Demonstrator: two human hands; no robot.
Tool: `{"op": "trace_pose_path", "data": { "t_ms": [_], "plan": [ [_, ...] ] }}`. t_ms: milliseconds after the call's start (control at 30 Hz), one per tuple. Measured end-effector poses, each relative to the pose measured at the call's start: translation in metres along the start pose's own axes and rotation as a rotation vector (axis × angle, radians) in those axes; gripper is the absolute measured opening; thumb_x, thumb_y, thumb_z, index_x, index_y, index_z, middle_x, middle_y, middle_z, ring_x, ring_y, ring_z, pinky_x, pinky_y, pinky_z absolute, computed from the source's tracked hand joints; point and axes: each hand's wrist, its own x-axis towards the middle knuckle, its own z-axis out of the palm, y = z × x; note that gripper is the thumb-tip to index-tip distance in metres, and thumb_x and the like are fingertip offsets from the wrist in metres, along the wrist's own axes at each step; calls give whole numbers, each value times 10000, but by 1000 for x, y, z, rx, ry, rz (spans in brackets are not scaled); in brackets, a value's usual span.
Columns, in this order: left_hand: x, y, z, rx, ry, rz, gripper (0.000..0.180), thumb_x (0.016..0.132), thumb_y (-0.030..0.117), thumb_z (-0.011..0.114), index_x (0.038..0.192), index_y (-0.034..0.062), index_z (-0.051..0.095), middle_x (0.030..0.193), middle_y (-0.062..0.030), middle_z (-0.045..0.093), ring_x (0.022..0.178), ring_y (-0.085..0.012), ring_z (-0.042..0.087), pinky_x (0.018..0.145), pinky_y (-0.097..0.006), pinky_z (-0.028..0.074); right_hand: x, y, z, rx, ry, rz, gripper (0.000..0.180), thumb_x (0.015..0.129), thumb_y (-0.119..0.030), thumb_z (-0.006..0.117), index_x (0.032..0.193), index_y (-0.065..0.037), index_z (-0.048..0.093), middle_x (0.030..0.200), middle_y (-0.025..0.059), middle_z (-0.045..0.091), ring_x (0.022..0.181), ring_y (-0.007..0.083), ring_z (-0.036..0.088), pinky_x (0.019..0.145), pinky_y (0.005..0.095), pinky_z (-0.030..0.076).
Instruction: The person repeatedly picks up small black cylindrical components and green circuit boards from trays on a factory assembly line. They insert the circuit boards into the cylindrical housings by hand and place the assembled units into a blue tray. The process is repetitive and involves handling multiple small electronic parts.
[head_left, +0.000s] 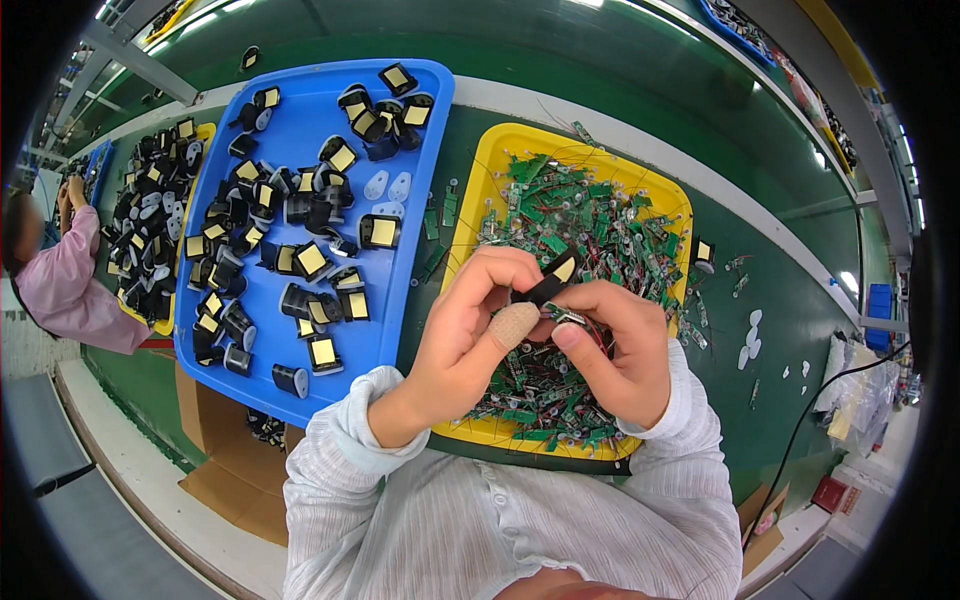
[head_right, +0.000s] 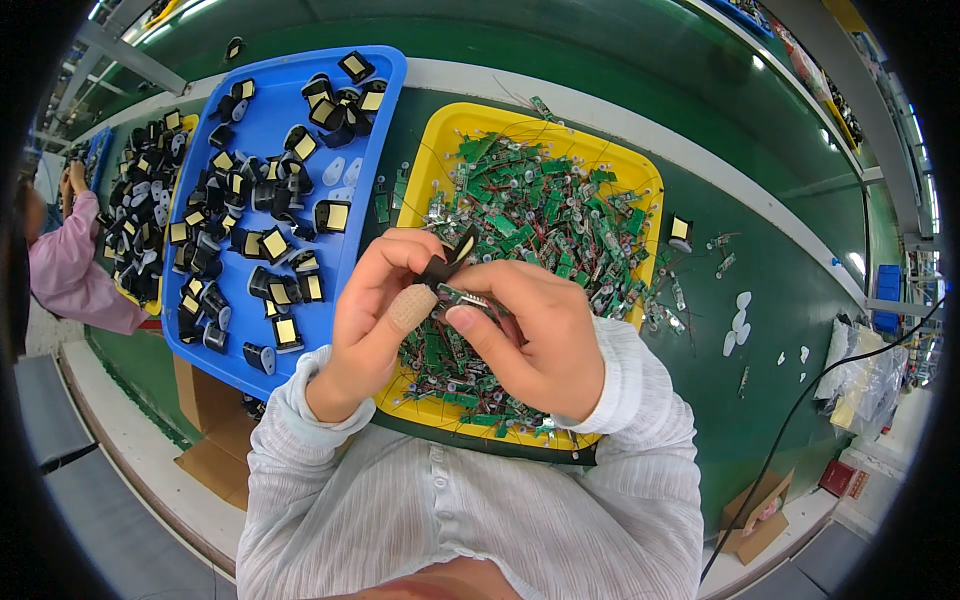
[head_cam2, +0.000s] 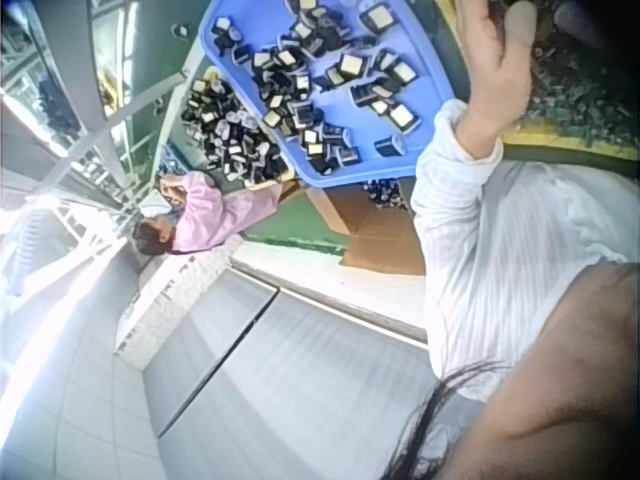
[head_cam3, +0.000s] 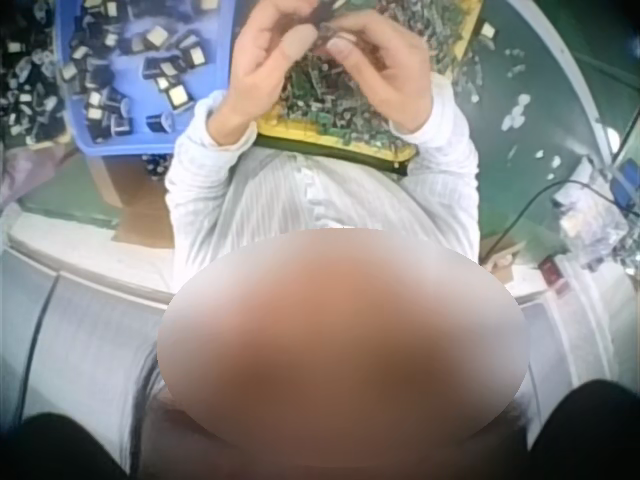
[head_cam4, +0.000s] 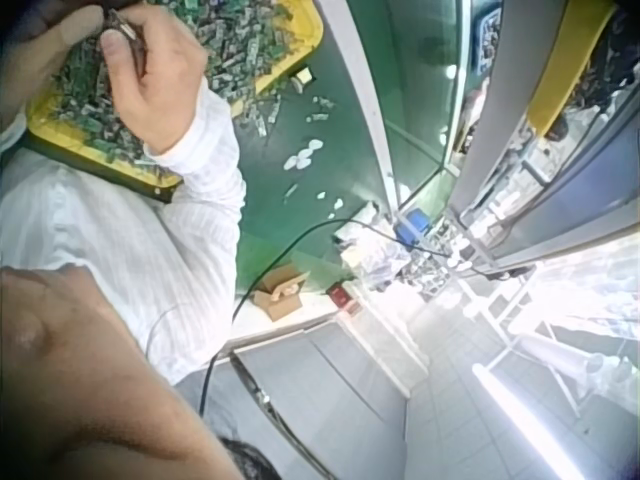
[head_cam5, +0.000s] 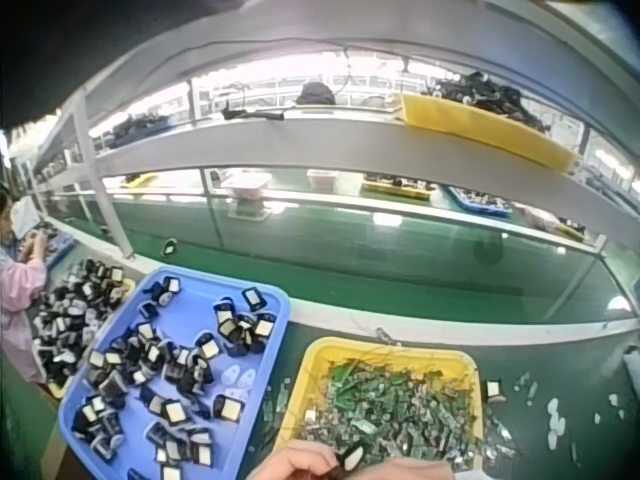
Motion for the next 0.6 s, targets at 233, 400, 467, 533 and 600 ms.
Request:
{"op": "trace_pose_path", "data": {
  "t_ms": [233,400,467,533,600],
  "plan": [
    [-1,-5,-1,153,48,67,155,853,24,494,998,-7,448,1033,-109,440,901,-147,492,769,-263,450,1,-7,-4,-80,-48,69,126,780,-33,577,902,-3,591,783,87,622,609,184,548,535,272,419],
    [3,-3,-6,137,10,-9,220,830,66,555,1026,7,475,1038,-94,494,923,-153,519,764,-264,438,1,-1,-4,239,20,180,134,805,-15,557,932,24,580,831,95,560,688,154,585,594,243,468],
    [4,1,-1,148,15,13,244,821,87,573,1031,10,475,1017,-86,508,901,-151,525,760,-266,439,0,0,-5,324,14,195,131,809,-11,558,931,32,579,840,93,542,706,140,589,610,235,483],
    [3,2,0,163,30,29,268,812,103,590,1041,15,483,991,-77,527,874,-148,530,751,-267,438,-1,-1,-8,329,-36,192,126,803,-8,570,921,36,581,835,89,537,719,133,594,621,231,495],
    [1,0,-2,180,51,39,290,802,116,604,1056,21,502,958,-66,550,843,-145,535,738,-265,435,-2,-3,-12,269,-67,168,123,794,-8,585,909,36,584,820,85,542,714,128,599,619,228,500]
  ]
}}
